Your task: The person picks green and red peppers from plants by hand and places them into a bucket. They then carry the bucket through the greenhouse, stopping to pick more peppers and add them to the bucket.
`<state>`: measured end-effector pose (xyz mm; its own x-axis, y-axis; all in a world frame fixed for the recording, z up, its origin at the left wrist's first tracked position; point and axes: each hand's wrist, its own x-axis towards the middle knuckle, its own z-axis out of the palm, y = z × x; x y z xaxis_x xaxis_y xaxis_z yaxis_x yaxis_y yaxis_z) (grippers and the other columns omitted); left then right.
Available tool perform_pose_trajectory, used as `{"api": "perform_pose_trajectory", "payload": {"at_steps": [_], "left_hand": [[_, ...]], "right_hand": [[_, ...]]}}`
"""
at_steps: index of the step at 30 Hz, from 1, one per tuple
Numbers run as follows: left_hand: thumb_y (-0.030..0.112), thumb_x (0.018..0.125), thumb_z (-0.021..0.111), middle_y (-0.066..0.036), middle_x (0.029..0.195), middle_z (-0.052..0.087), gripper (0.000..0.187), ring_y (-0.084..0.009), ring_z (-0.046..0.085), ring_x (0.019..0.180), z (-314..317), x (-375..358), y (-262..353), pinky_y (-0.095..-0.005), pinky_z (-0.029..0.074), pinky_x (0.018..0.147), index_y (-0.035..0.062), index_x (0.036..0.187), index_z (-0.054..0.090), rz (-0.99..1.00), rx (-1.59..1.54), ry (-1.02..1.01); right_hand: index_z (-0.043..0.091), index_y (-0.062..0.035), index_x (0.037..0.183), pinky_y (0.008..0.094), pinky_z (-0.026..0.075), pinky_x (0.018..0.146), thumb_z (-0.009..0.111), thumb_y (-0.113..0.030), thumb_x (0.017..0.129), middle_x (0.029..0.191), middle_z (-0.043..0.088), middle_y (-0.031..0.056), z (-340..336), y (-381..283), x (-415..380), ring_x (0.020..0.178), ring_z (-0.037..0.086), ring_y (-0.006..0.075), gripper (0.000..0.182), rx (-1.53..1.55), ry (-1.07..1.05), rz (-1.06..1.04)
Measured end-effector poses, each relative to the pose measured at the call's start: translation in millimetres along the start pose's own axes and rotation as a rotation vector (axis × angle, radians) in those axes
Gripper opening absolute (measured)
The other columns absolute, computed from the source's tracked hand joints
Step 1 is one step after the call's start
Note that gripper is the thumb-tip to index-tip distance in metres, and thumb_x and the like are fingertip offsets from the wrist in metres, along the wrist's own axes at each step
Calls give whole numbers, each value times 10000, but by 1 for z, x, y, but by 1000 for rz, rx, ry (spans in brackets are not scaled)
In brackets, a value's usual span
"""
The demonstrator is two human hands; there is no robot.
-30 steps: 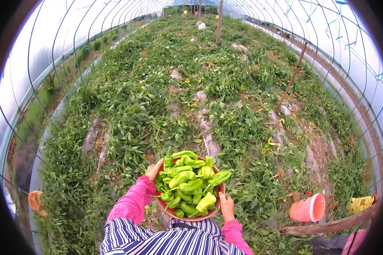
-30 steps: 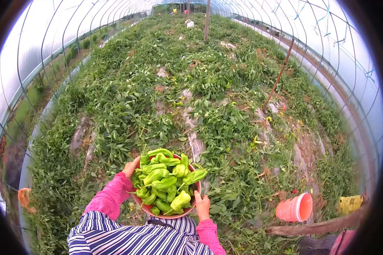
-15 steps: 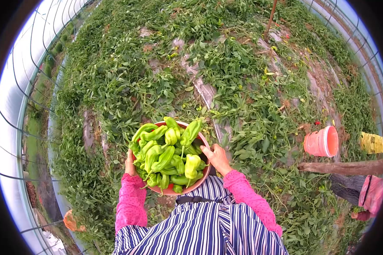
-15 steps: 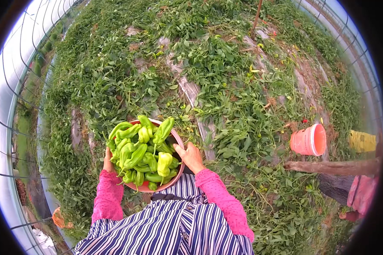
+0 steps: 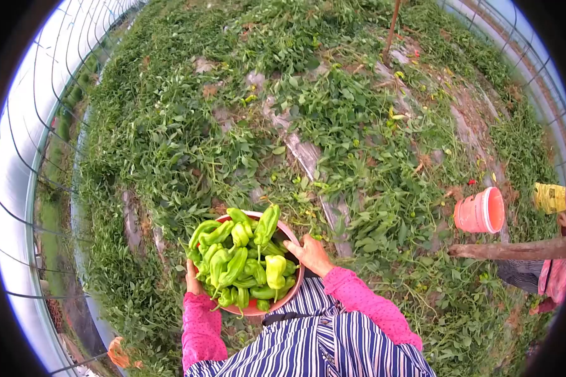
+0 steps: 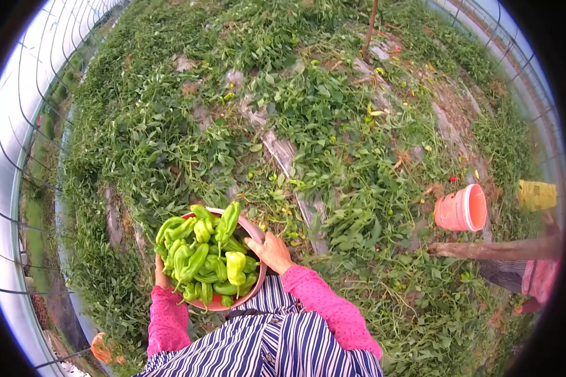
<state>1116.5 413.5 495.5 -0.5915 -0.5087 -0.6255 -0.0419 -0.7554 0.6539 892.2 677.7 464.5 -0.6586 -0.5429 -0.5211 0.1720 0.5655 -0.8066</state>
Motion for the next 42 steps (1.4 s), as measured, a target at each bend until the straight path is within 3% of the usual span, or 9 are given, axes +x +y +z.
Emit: {"api": "perform_pose_trajectory", "payload": {"at_steps": [3,4,7,13,16,17,30,40,42], "left_hand": [[548,908,432,-114,1265,547,613,-293,572,1089,-19,24,5,-439,479,916,100,1327,453,73,95,65],[547,908,435,-115,1248,560,608,-291,579,1078,-28,31,7,-442,483,909,95,1315,465,64,90,74],[543,908,439,-114,1216,581,598,-285,594,1052,-17,38,11,-445,490,894,87,1291,488,42,49,59],[534,911,443,-108,1189,595,579,-276,609,1010,-19,56,13,-443,496,873,88,1274,505,77,125,89],[489,889,534,-123,1085,634,569,-258,640,897,-9,54,9,-394,527,795,-1,1175,564,99,25,103],[544,895,464,-109,1183,599,579,-283,614,1002,-18,58,9,-452,493,876,100,1262,522,47,105,90],[529,901,474,-112,1181,602,577,-284,615,1003,-13,46,-22,-446,499,868,89,1273,507,143,140,33],[542,932,381,-97,1327,501,611,-292,514,1169,55,-64,-33,-448,418,986,112,1366,409,202,39,-113],[554,925,387,-87,1340,490,625,-284,506,1180,69,-79,-29,-437,414,994,119,1374,398,220,19,-31]], "right_hand": [[568,110,961,456,457,791,585,-613,742,953,610,301,7,-4,15,905,607,410,756,-21,-18,31],[556,101,810,445,454,722,600,-615,735,848,607,308,13,0,20,814,614,391,721,0,74,-37],[562,113,924,458,456,787,583,-641,730,922,610,316,15,0,27,903,608,409,779,-52,60,17],[567,102,870,462,450,784,587,-632,733,918,608,320,14,7,32,896,602,418,747,25,82,-3],[568,101,867,454,447,788,591,-629,731,921,608,316,7,2,29,902,598,412,743,-31,127,-8],[568,101,867,454,447,788,591,-629,731,921,608,316,5,2,27,902,598,412,743,-39,127,-11],[574,92,905,463,438,815,575,-635,736,967,605,305,-27,39,4,930,590,416,747,28,81,-27],[565,97,940,456,456,796,586,-609,742,953,609,299,-52,5,-30,909,603,411,734,-31,35,-174],[565,96,951,460,454,797,591,-595,748,936,612,297,-54,-6,-30,902,606,411,721,-21,-30,-211]]}}
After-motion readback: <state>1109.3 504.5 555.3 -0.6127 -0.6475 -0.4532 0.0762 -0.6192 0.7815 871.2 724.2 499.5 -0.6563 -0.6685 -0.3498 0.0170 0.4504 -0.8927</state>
